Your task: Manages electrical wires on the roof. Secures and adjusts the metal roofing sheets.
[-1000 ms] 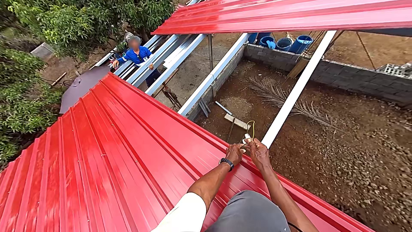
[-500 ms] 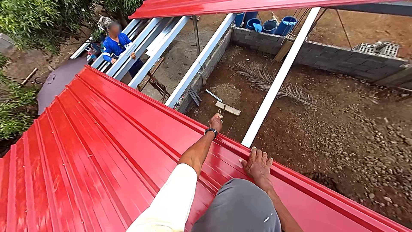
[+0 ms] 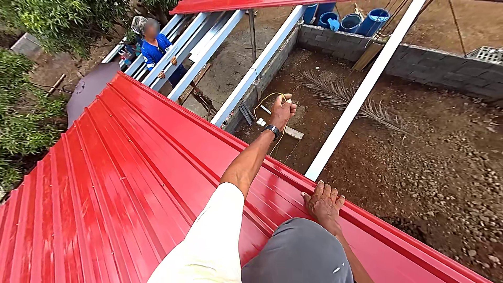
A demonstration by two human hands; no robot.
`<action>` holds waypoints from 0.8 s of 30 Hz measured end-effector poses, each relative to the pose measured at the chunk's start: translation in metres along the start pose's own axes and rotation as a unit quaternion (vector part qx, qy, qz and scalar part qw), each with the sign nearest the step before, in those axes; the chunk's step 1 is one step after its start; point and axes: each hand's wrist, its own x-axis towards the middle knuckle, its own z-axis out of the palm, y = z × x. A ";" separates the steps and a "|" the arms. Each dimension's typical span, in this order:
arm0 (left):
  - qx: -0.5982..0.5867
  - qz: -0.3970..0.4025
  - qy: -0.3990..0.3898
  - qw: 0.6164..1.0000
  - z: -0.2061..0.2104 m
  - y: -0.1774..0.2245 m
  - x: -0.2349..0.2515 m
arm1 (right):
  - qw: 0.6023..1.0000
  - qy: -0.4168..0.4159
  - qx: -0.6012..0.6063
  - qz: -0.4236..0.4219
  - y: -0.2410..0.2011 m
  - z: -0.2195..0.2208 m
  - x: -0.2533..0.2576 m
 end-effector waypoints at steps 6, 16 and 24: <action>-0.097 0.112 -0.075 0.986 0.060 0.091 -0.027 | 0.999 -0.031 0.036 -0.001 0.006 -0.002 -0.001; -0.108 0.073 -0.205 0.970 0.096 0.154 -0.175 | 0.880 0.107 0.456 -0.079 -0.032 -0.090 0.043; -0.185 0.085 -0.149 0.968 0.078 0.145 -0.155 | 0.842 0.033 0.535 -0.055 -0.034 -0.122 0.072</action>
